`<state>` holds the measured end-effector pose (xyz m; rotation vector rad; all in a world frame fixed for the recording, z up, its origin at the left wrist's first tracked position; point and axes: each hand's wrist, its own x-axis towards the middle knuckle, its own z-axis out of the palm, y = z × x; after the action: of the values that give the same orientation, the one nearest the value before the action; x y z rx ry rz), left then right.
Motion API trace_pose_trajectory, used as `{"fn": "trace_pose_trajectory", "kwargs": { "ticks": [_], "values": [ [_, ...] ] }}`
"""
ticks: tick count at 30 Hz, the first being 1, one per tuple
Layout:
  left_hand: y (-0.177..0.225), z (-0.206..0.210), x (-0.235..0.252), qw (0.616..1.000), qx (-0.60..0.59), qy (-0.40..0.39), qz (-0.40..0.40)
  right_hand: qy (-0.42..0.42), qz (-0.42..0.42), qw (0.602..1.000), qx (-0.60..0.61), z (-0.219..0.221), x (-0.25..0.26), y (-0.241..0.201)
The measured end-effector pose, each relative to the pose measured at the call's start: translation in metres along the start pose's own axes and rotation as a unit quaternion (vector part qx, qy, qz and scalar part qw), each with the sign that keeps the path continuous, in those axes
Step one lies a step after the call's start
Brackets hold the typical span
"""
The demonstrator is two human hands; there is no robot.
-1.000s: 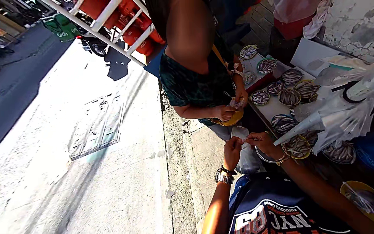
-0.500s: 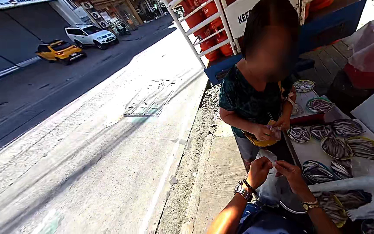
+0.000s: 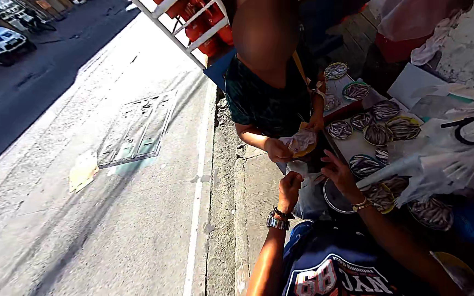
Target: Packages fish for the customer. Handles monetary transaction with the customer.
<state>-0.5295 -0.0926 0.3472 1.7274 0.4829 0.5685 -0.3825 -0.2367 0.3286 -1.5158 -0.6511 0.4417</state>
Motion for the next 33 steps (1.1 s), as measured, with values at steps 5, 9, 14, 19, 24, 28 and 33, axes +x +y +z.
{"fn": "trace_pose_trajectory", "kwargs": {
  "ticks": [5, 9, 14, 19, 24, 28, 33],
  "values": [
    [-0.003, -0.005, -0.006, 1.0, 0.015, 0.003, -0.014, 0.019, -0.201, 0.948, -0.246, 0.013, 0.01, -0.014],
    [-0.004, -0.008, -0.012, 1.0, 0.024, -0.004, -0.02, -0.038, -0.269, 0.914, -0.301, 0.026, 0.032, -0.004],
    [-0.004, -0.012, -0.02, 1.0, 0.015, -0.014, -0.013, -0.059, -0.312, 0.924, -0.211, 0.028, 0.045, 0.004],
    [-0.001, -0.009, -0.019, 1.0, 0.003, -0.009, -0.022, -0.026, -0.34, 0.925, -0.169, 0.018, 0.041, 0.008],
    [0.002, -0.01, -0.015, 1.0, -0.01, -0.009, -0.022, -0.02, -0.209, 0.975, -0.068, -0.011, 0.013, -0.001],
    [0.006, -0.008, -0.011, 0.999, -0.028, -0.017, -0.018, 0.006, 0.063, 0.977, 0.203, -0.036, -0.013, 0.004],
    [0.015, -0.002, -0.007, 0.999, -0.038, -0.028, -0.027, -0.014, 0.159, 0.92, 0.357, -0.041, -0.029, 0.002]
  ]
}}
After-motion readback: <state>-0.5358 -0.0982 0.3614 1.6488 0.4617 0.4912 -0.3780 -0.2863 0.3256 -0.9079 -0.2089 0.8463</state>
